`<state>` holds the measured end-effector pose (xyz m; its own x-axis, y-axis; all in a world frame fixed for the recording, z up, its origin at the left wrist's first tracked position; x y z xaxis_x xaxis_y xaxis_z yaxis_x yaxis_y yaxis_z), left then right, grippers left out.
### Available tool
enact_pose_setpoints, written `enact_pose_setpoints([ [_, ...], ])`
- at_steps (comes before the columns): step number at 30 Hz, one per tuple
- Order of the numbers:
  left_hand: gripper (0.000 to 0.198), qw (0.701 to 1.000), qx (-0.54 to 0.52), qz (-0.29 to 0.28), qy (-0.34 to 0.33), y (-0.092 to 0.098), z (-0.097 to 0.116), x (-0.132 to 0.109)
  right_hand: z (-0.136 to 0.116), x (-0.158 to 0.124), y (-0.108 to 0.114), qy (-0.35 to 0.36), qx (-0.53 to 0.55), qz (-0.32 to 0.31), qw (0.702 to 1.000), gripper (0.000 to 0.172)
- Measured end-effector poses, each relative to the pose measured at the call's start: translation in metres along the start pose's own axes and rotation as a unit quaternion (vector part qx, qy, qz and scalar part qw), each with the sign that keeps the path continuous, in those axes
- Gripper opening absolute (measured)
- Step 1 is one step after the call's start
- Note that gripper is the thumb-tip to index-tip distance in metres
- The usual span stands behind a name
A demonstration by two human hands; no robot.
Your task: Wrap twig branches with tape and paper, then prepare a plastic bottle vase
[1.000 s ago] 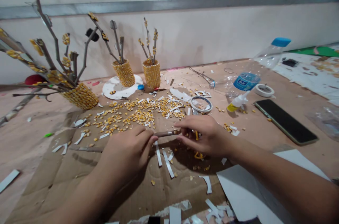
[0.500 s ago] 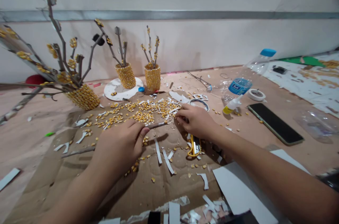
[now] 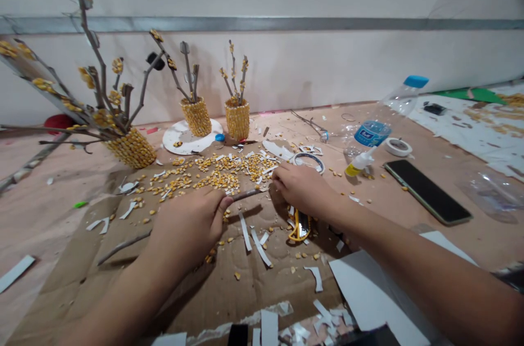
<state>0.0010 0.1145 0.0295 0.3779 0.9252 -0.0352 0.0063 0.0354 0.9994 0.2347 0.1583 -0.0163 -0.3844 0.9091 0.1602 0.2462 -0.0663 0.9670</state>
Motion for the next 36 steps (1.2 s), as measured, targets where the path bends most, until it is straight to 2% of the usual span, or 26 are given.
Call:
enact_pose_setpoints([
  [3,0.040,1.000,0.009,-0.015,0.011,-0.001,0.000,0.000,-0.001,-0.006,0.006,0.019,0.023,0.046,0.999,0.016],
  [5,0.040,1.000,0.012,-0.021,0.014,-0.002,0.000,0.000,-0.005,-0.012,0.009,0.080,0.065,0.113,0.988,0.015],
  [8,0.041,1.000,0.011,-0.023,0.012,-0.002,0.000,-0.002,-0.014,-0.021,0.013,0.186,0.111,0.216,0.952,0.016],
  [12,0.039,1.000,0.005,-0.026,0.008,-0.002,0.002,-0.003,-0.025,-0.026,0.014,0.249,0.080,0.262,0.929,0.016],
  [15,0.039,1.000,0.004,-0.025,0.007,-0.001,0.003,-0.004,-0.031,-0.027,0.017,0.271,0.056,0.273,0.921,0.017],
  [20,0.039,1.000,0.016,-0.022,0.007,0.000,0.005,-0.007,-0.035,-0.029,0.019,0.276,0.033,0.232,0.932,0.022],
  [23,0.040,1.000,0.010,-0.021,0.011,0.001,0.006,-0.008,-0.035,-0.030,0.019,0.278,0.016,0.234,0.932,0.023],
  [31,0.042,0.995,-0.075,-0.044,0.046,0.002,0.007,-0.009,-0.049,-0.035,0.028,0.334,-0.107,0.273,0.896,0.023],
  [34,0.044,0.994,-0.083,-0.046,0.046,0.001,0.009,-0.009,-0.052,-0.036,0.027,0.328,-0.105,0.260,0.902,0.024],
  [36,0.044,0.993,-0.080,-0.063,0.051,0.000,0.011,-0.008,-0.049,-0.035,0.025,0.315,-0.067,0.251,0.913,0.023],
])
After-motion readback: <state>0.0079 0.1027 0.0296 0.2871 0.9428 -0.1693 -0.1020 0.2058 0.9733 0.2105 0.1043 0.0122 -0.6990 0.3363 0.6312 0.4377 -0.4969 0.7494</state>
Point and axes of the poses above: each hand's wrist, its own x-axis towards the middle knuckle, its own y-axis out of the back of the hand, z = x × y, the point moved 3 cm from there along x, towards the middle knuckle, and after that the axes turned 3 degrees about -y, right-handed, at the moved point
